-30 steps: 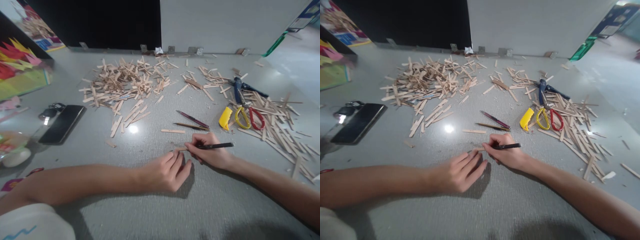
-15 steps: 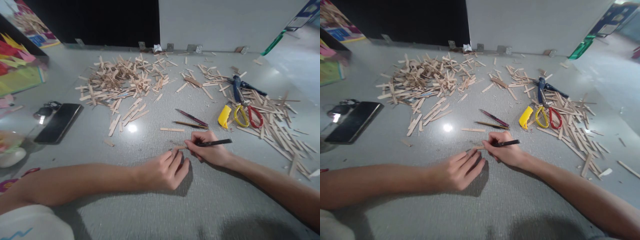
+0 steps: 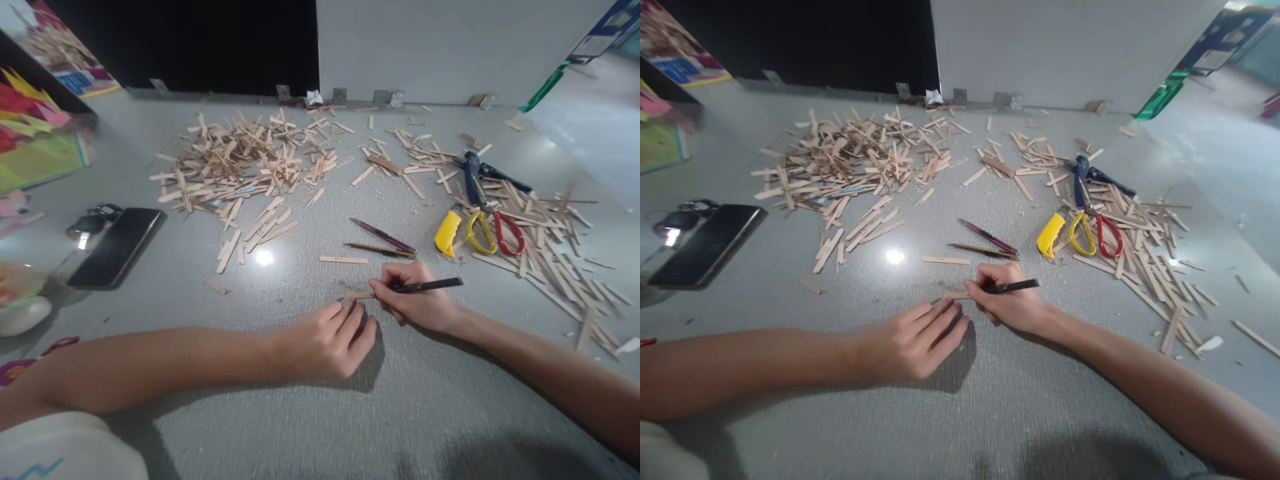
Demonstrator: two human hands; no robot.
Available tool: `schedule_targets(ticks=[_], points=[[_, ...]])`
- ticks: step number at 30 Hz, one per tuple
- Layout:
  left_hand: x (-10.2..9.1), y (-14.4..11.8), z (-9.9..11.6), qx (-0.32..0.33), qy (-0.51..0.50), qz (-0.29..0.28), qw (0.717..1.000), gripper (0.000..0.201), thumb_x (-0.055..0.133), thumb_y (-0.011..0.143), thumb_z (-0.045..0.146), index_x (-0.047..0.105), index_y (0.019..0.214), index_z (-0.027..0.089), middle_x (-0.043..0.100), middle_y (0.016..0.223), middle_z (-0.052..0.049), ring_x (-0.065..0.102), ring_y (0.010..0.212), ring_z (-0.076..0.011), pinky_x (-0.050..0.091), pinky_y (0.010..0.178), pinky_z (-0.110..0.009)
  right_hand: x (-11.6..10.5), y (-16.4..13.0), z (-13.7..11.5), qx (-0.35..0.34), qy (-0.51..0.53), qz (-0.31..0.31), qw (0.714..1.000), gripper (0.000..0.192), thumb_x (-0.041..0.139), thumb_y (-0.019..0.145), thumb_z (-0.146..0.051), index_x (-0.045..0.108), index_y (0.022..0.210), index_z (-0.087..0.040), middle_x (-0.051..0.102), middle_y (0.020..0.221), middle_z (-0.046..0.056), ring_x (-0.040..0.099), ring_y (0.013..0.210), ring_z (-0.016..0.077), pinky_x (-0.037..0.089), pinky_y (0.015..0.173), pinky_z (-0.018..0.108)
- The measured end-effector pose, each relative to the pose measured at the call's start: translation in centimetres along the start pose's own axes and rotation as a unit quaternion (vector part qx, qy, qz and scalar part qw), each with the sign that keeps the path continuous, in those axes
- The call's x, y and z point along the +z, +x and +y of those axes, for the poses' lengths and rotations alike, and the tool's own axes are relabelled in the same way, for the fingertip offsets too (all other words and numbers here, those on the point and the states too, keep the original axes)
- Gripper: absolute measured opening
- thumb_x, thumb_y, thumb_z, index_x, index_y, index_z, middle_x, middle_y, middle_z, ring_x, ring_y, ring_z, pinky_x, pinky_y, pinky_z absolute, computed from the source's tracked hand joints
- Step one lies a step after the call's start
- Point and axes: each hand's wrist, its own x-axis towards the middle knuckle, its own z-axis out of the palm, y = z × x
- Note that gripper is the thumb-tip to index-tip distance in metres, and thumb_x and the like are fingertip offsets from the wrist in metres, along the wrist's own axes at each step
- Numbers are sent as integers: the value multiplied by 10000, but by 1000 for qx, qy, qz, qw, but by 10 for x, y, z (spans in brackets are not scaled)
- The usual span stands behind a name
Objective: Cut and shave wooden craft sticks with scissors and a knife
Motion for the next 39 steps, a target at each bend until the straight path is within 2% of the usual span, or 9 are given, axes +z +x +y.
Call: schedule_targets(ticks=[4,9,19,25,33,36,39], points=[[0,0,0,-1,0,2,1000,280,510,1053,26,787,1028,57,851,960,-147,839,931,-240,691,799,-316,0,0,-2,-2,-4,1,1000,503,757,944,-532,516,626,-226,501,436,-70,455,342,64,326,345,182],[2,-1,1,1,-15,-2,1000,221,559,1040,30,779,1059,17,843,981,-192,837,948,-263,689,840,-340,1,0,-3,-5,-9,4,1000,527,762,939,-562,521,612,-226,494,427,-69,448,340,66,326,346,188],[1,-1,1,0,-6,-6,1000,248,541,1050,23,787,1045,46,850,973,-158,840,946,-247,698,820,-321,0,-1,-3,-14,-15,4,1000,544,759,945,-575,521,601,-225,501,423,-61,463,341,75,330,356,198],[1,-3,1,7,-28,-12,999,170,610,1027,30,764,1074,-23,832,994,-230,837,974,-291,694,843,-353,1,0,-5,-25,-23,3,999,559,758,954,-558,502,584,-226,498,408,-59,450,337,68,325,366,197],[2,-2,2,-1,-28,-6,1000,165,611,1027,33,764,1066,-17,828,994,-222,828,964,-290,669,818,-352,0,0,-4,-16,-16,3,1000,555,761,938,-575,516,581,-228,516,419,-52,461,340,74,337,347,193],[3,-3,2,-14,-42,-6,999,161,611,1030,39,757,1067,-16,820,973,-201,813,946,-284,641,792,-352,0,1,-4,-1,23,42,999,540,769,915,-604,524,606,-236,553,443,-46,441,318,75,341,313,198],[6,-4,1,-35,-66,-28,997,170,613,1033,51,739,1133,-4,803,994,-177,780,934,-272,605,793,-368,-1,2,-2,-2,42,129,991,542,777,896,-641,512,631,-248,553,442,-48,419,311,78,321,296,202]])
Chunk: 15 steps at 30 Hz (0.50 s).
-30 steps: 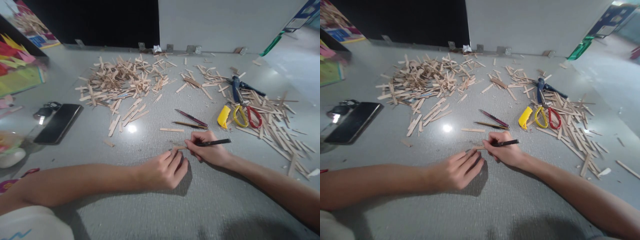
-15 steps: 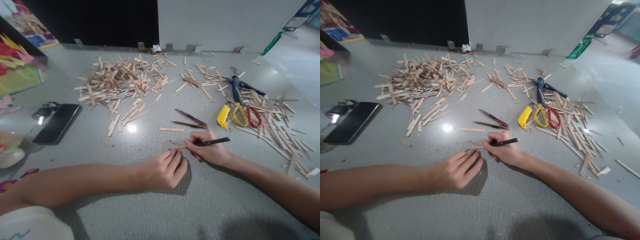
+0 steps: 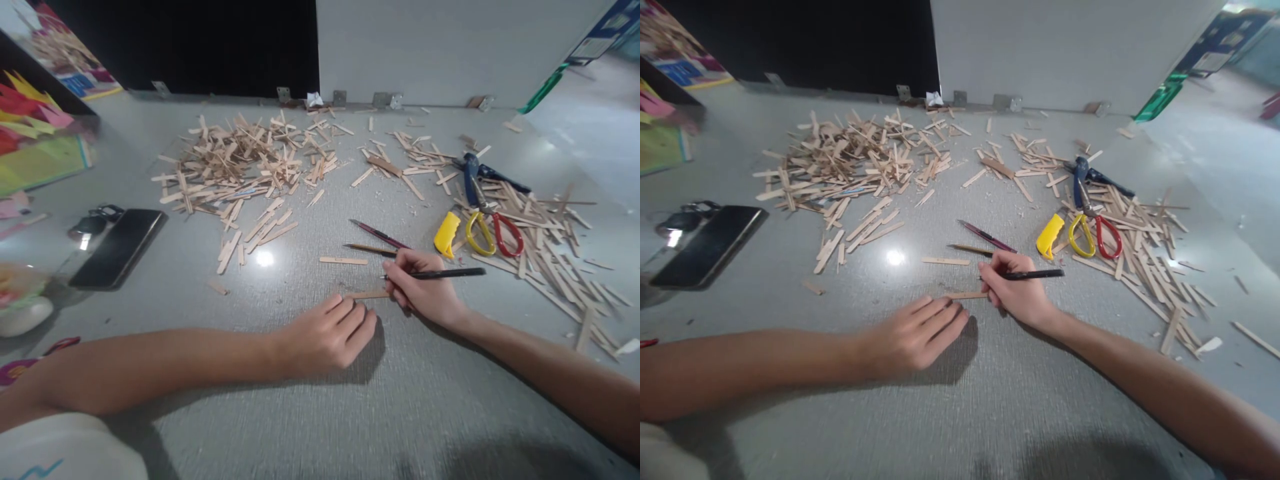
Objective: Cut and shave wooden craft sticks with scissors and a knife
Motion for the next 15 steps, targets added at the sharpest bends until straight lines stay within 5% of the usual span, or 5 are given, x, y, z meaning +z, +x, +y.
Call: schedule_targets(ticks=[3,8,12,15], points=[[2,1,-1,-26,-9,-27,999,220,601,1038,75,717,1211,3,786,1086,-187,744,951,-276,578,813,-394,1,-1,2,-14,-38,61,997,526,786,891,-641,538,662,-237,623,528,-17,481,368,85,358,339,209],[3,2,-2,-52,17,-34,998,272,560,1082,175,711,1242,14,780,1117,-196,723,953,-287,588,912,-490,2,-5,3,-65,-146,35,987,477,749,958,-559,582,665,-222,580,500,-29,483,430,91,396,433,231],[3,0,0,-79,-11,-46,996,319,581,1086,255,679,1303,45,767,1177,-209,714,1146,-337,473,1145,-631,0,-5,2,-27,-85,-38,995,497,749,942,-603,570,669,-228,587,497,-30,474,391,92,378,383,229],[2,-2,3,-95,-6,-31,995,326,553,1103,289,686,1287,55,753,1191,-203,694,1152,-336,465,1137,-605,-2,-2,3,2,-36,-27,999,511,758,917,-641,573,684,-225,623,534,-21,475,365,85,387,349,225]])
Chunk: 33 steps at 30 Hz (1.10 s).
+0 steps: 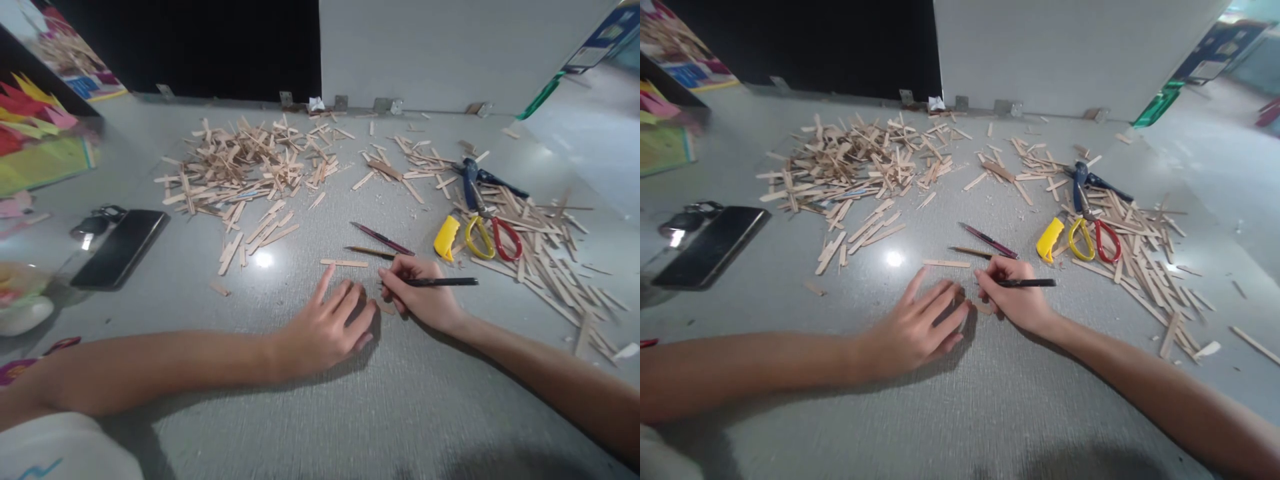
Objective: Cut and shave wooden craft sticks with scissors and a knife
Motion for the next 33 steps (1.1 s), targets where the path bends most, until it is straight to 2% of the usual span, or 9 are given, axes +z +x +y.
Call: schedule_targets(ticks=[4,6,8,13,17,23,27,30,33], points=[[-2,-5,7,-36,-61,-38,997,513,419,1154,485,652,1401,101,709,1193,-173,644,1051,-308,519,977,-493,-1,2,2,-5,-7,13,1000,506,772,907,-627,573,680,-221,643,550,-13,482,366,80,376,345,215],[-2,-7,10,-69,-124,-80,987,700,303,1134,661,606,1484,136,659,1261,-184,606,1078,-322,510,982,-518,0,3,2,-11,-24,7,1000,482,772,916,-593,587,681,-216,629,539,-20,487,372,78,381,361,214],[-1,-8,11,-88,-164,-100,977,783,221,1114,720,572,1526,154,606,1316,-201,570,1135,-347,486,1026,-578,0,3,1,-15,-35,-5,999,461,763,929,-557,590,675,-213,593,507,-34,489,375,78,382,375,212],[1,-8,8,-85,-195,-106,971,699,271,1131,660,575,1511,159,543,1370,-219,503,1268,-377,445,1111,-639,-1,3,-1,-7,-33,-51,998,435,753,931,-525,581,685,-210,636,541,-14,520,378,84,382,371,207],[0,-7,6,-83,-204,-106,970,555,369,1141,575,592,1472,189,533,1444,-224,490,1348,-385,439,1139,-641,-2,4,0,-10,-21,-50,998,448,759,927,-543,578,691,-207,673,587,3,531,391,81,395,379,206],[4,-1,-5,-144,-245,-69,956,308,356,1139,255,552,1347,140,618,1489,-211,535,1412,-328,415,1160,-561,-1,1,-1,-2,16,-62,998,462,800,905,-561,590,703,-203,685,602,0,575,420,90,447,400,207],[10,2,-14,-168,-265,-73,947,402,448,1113,278,425,1491,143,638,1504,-199,518,1480,-327,392,1178,-549,0,-4,-3,-4,25,-86,996,441,814,904,-539,608,705,-203,682,568,4,615,458,108,471,421,203],[12,4,-19,-182,-272,-89,941,522,524,1101,373,382,1553,156,614,1539,-207,514,1491,-345,378,1196,-555,1,-4,-1,1,24,-33,999,446,786,922,-547,591,702,-212,664,534,-1,559,400,97,400,356,193],[16,6,-23,-179,-258,-98,944,619,587,1079,521,432,1558,161,571,1580,-222,494,1490,-382,391,1186,-566,1,-1,2,-9,14,19,1000,449,795,912,-539,587,690,-208,666,557,-3,543,382,84,396,357,195]])
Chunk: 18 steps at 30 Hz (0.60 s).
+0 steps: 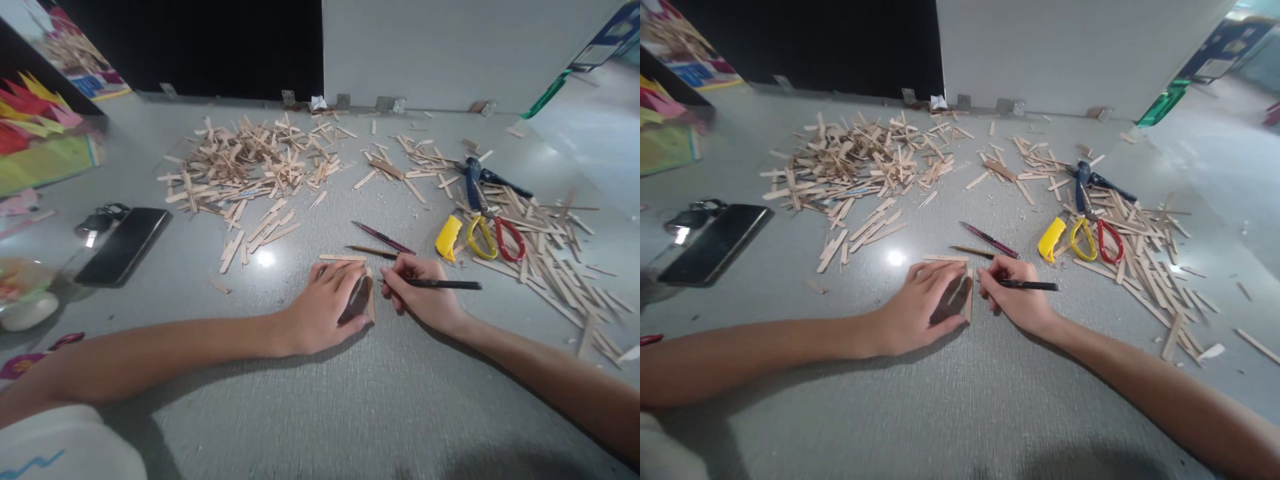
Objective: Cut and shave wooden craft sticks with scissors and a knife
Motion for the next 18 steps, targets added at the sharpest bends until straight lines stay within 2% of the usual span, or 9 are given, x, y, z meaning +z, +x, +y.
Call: schedule_targets(ticks=[4,7,10,12,14,18], points=[[0,9,-7,15,34,-9,999,751,624,1013,716,546,1518,165,584,1557,-221,504,1427,-416,412,1149,-598,0,3,3,-4,-29,-28,999,454,796,906,-541,582,683,-209,638,530,-15,542,375,87,398,368,195],[-1,11,-10,29,43,8,999,802,615,989,771,583,1486,142,597,1535,-234,516,1396,-420,422,1122,-595,-1,3,3,-5,-22,-46,999,482,789,905,-562,545,671,-219,644,544,-10,525,363,86,380,352,197],[-4,8,-9,61,26,54,996,581,554,1072,632,643,1377,146,636,1497,-216,545,1386,-374,406,1135,-543,-1,4,3,-7,-18,-62,998,487,776,912,-568,538,665,-222,620,521,-18,501,353,83,352,339,193],[-4,5,-9,101,14,67,992,382,502,1110,477,708,1207,170,691,1418,-185,568,1375,-342,381,1145,-514,-1,4,3,-11,-22,-67,997,483,767,917,-564,543,661,-221,605,505,-22,489,351,80,345,339,191],[-4,4,-10,147,4,54,988,340,474,1119,413,740,1110,201,724,1350,-150,580,1366,-329,357,1143,-509,-1,4,2,-14,-28,-64,997,479,759,922,-555,543,656,-221,614,508,-15,485,355,77,350,343,191],[-5,3,-13,177,3,24,984,359,454,1127,403,749,1195,210,715,1354,-152,584,1350,-328,347,1142,-523,0,4,2,-19,-17,-64,998,480,753,928,-539,518,647,-230,602,479,-21,479,355,76,349,347,189]])
